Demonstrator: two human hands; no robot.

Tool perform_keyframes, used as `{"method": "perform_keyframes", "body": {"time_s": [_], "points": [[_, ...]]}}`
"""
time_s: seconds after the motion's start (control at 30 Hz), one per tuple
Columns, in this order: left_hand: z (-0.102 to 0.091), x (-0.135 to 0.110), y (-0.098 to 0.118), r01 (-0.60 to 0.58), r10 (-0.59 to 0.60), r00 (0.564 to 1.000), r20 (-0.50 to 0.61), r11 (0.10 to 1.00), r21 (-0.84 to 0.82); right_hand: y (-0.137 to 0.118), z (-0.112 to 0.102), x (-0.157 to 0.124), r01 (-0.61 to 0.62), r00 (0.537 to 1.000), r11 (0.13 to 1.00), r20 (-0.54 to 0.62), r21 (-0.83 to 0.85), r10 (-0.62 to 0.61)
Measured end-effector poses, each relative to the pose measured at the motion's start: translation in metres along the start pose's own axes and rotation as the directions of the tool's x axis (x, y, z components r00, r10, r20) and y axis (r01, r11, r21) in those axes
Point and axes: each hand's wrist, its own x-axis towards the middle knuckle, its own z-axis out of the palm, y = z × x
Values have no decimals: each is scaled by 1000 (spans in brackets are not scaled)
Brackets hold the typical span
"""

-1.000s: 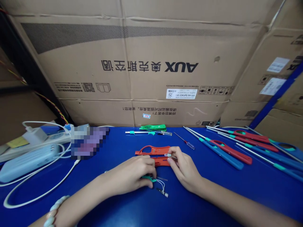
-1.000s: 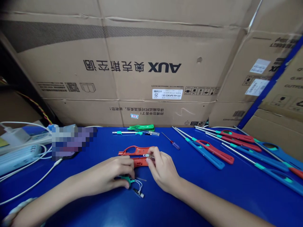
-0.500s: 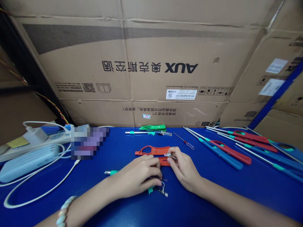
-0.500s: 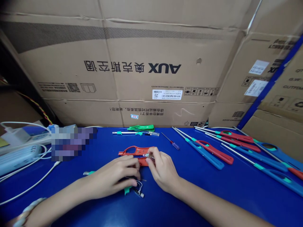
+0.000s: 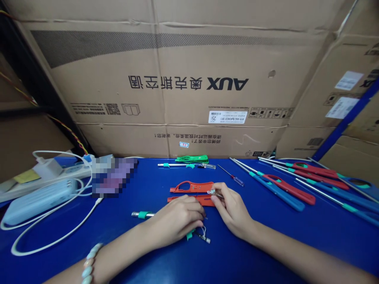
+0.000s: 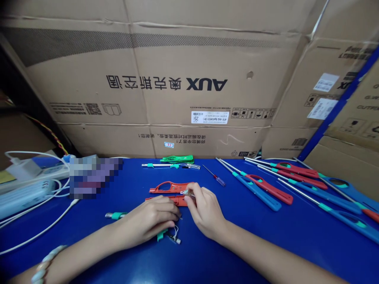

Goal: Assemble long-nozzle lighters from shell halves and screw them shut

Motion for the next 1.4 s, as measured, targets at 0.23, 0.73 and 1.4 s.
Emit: {"method": "perform_keyframes", "body": {"time_s": [0.23,0.73,1.4], "points": [[0,2,-7,190,-288,927,-240,913,-362,1,-2,0,77,997,996,-7,-47,-77],[6,6,-11,271,-458,827,-325,832,-485,-4,-1,1,186,973,981,150,-51,-177],[10,7,-8,228,-405,833,-378,873,-432,-5,1,1,212,968,973,153,-87,-197]]}}
